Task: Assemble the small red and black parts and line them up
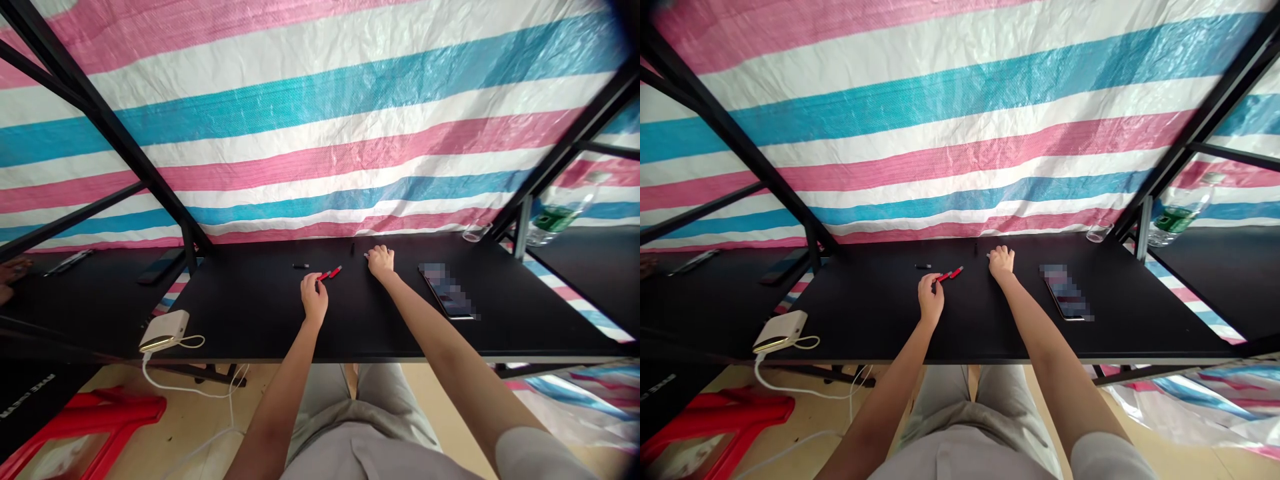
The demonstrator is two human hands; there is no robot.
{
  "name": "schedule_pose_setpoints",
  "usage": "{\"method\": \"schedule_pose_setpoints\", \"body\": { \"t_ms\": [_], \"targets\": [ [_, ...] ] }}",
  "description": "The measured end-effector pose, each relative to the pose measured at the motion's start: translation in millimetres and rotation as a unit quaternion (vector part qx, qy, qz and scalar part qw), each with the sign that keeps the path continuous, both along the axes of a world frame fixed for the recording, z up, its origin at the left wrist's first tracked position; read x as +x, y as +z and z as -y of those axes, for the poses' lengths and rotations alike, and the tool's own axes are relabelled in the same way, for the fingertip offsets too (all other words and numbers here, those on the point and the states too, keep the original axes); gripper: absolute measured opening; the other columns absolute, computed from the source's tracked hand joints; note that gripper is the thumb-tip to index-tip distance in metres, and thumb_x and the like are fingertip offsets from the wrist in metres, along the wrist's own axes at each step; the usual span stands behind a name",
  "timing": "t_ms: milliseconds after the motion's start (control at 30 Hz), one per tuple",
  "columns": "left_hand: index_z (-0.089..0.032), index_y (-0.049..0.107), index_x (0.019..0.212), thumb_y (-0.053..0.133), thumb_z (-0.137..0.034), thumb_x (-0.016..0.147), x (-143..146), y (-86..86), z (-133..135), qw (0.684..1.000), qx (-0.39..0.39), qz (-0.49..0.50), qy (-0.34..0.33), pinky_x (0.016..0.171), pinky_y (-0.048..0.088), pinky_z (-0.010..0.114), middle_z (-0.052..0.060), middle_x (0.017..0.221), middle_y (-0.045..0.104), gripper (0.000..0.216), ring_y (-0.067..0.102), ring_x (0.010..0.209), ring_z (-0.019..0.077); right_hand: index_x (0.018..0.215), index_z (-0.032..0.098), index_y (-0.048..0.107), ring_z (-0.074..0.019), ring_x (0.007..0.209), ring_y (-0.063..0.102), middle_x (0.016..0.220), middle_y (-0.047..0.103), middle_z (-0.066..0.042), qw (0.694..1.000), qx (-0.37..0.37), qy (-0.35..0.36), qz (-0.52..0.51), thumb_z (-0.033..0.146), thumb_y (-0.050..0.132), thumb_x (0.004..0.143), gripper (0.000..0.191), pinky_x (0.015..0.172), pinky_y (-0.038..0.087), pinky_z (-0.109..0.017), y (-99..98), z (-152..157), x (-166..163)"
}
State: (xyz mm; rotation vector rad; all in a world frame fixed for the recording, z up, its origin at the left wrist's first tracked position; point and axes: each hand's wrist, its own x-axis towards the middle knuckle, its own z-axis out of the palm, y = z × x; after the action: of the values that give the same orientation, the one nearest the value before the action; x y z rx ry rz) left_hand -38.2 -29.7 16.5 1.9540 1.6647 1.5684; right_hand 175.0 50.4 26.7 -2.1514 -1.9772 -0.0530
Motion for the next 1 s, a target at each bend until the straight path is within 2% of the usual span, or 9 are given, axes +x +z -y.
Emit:
{"method": "schedule_pose_setpoints", "body": {
  "t_ms": [200, 300, 533, 767, 1000],
  "targets": [
    [-0.019, 0.057, 0.094, 0.042, -0.009, 0.080, 0.4, 1.8, 2.2, 1.000, -0.006, -0.012, -0.013, 0.084, 0.045, 0.034, 0.007, 0.097, 0.059, 0.023, 0.054, 0.093, 0.0179, 0.099, 0.016, 0.059, -0.0255, 0.102, 0.043, 0.100, 0.060, -0.012, 1.000, -0.002, 0.020, 0.001, 0.021, 0.037, 0.087, 0.025, 0.086, 0.029, -0.041, 6.7, -8.9, -0.2],
    [-0.019, 0.057, 0.094, 0.043, -0.008, 0.079, -0.3, 1.2, 2.4, 1.000, -0.005, -0.011, -0.016, 0.085, 0.045, 0.034, 0.007, 0.097, 0.059, 0.023, 0.054, 0.094, 0.0175, 0.096, 0.018, 0.061, -0.0249, 0.104, 0.042, 0.104, 0.059, -0.010, 0.999, -0.007, 0.032, 0.010, 0.023, 0.043, 0.085, 0.022, 0.087, 0.028, -0.041, 15.0, -21.6, -0.9],
    [-0.018, 0.056, 0.094, 0.042, -0.008, 0.079, -2.2, 0.2, 2.0, 1.000, 0.000, -0.010, -0.017, 0.085, 0.045, 0.033, 0.007, 0.097, 0.059, 0.023, 0.054, 0.094, 0.0172, 0.095, 0.019, 0.063, -0.0257, 0.110, 0.042, 0.110, 0.058, -0.009, 0.994, -0.104, 0.022, -0.022, 0.024, 0.051, 0.080, 0.020, 0.091, 0.028, -0.044, 20.7, -49.9, -3.9],
    [-0.019, 0.056, 0.094, 0.043, -0.007, 0.079, -0.6, 2.2, 2.1, 1.000, -0.002, -0.018, -0.019, 0.087, 0.043, 0.034, 0.007, 0.097, 0.059, 0.024, 0.053, 0.096, 0.0179, 0.095, 0.017, 0.063, -0.0262, 0.108, 0.048, 0.108, 0.060, -0.010, 0.989, -0.144, 0.004, -0.041, 0.020, 0.050, 0.078, 0.021, 0.091, 0.030, -0.043, 24.7, -62.0, -12.8],
    [-0.021, 0.059, 0.097, 0.049, -0.013, 0.077, 7.8, 7.3, -6.4, 0.993, -0.079, -0.089, -0.009, 0.084, 0.042, 0.039, 0.008, 0.108, 0.056, 0.023, 0.050, 0.102, 0.0227, 0.092, 0.017, 0.064, -0.0254, 0.101, 0.055, 0.104, 0.062, -0.011, 0.986, -0.154, -0.003, -0.061, 0.017, 0.048, 0.078, 0.022, 0.089, 0.033, -0.044, 28.1, -64.2, -17.1]
  ]
}}
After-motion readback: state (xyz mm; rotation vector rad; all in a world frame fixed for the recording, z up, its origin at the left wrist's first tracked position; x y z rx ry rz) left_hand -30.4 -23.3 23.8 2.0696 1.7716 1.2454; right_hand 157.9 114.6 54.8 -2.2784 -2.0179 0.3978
